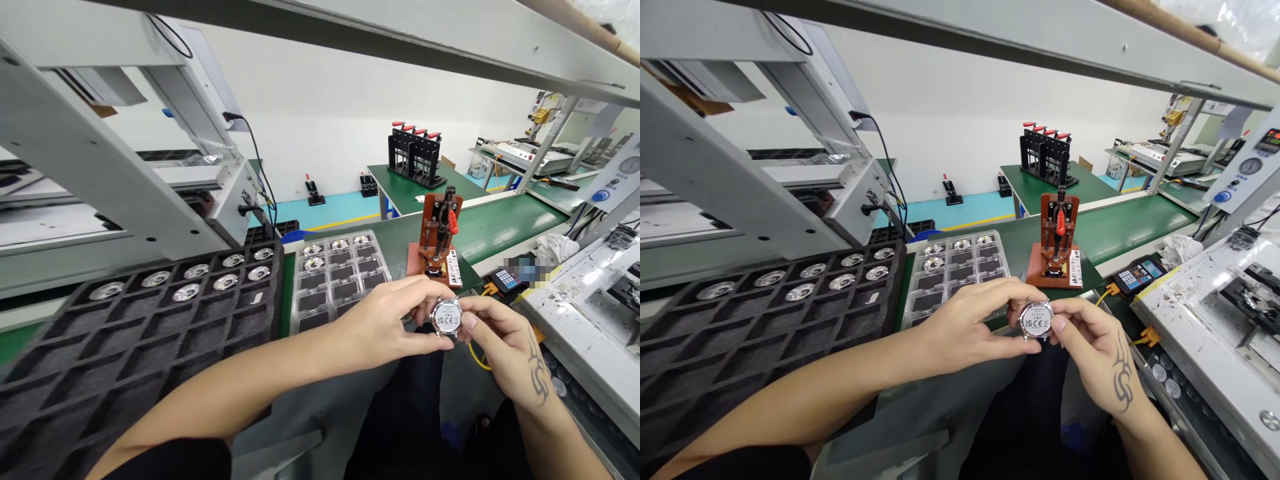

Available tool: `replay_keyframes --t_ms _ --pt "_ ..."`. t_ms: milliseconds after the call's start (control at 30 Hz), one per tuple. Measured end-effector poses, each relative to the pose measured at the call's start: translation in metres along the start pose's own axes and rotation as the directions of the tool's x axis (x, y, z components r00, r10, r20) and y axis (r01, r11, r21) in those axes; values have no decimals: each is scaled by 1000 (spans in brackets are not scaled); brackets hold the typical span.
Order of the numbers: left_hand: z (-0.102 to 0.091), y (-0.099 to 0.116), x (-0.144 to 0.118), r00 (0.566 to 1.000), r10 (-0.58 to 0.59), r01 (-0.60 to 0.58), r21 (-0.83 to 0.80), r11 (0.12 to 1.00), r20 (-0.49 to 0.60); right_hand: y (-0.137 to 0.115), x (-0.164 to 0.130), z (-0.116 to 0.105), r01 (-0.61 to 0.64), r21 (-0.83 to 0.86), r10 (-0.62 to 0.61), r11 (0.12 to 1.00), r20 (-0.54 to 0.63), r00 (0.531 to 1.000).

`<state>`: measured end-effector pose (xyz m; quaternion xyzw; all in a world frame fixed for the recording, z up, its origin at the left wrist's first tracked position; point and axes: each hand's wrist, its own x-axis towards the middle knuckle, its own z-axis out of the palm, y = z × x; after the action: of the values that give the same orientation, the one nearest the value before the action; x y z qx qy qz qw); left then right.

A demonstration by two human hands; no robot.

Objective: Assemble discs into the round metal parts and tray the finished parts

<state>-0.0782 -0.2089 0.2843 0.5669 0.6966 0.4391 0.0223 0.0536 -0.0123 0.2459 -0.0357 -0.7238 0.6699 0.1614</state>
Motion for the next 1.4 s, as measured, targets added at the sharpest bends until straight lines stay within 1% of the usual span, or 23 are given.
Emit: replay_keyframes --t_ms 233,567,733,900,1033,1133,1200,1267,1400 --pt "-1 0 0 1000 -4 4 -44 999 -1 -9 -5 4 28 -2 -28 1000 14 1000" --pt "1 -5 1 1000 -10 9 -136 991 -3 -9 -7 5 41 10 -41 999 12 999" --pt "2 -3 2 997 -74 74 -155 985 7 -10 -5 3 18 -23 -18 1000 -8 1000" --pt "5 -1 1 995 -100 97 -181 979 -6 -9 -5 2 5 -38 -5 999 -14 1000" --pt "12 0 0 987 -144 133 -148 980 -71 -9 -7 7 26 30 -25 999 -18 1000" --pt "18 2 1 979 -181 164 -157 974 -96 -8 -7 8 52 9 -52 999 -33 998" --pt "20 4 3 975 -210 188 -222 957 -78 -8 -7 4 51 -48 -53 998 -35 998" --pt "20 5 7 967 -253 229 -335 914 -28 -9 -7 -3 56 -118 -59 991 -20 998" --pt "18 4 15 933 -327 355 -537 765 151 -12 -5 -18 119 -256 -120 959 13 993"
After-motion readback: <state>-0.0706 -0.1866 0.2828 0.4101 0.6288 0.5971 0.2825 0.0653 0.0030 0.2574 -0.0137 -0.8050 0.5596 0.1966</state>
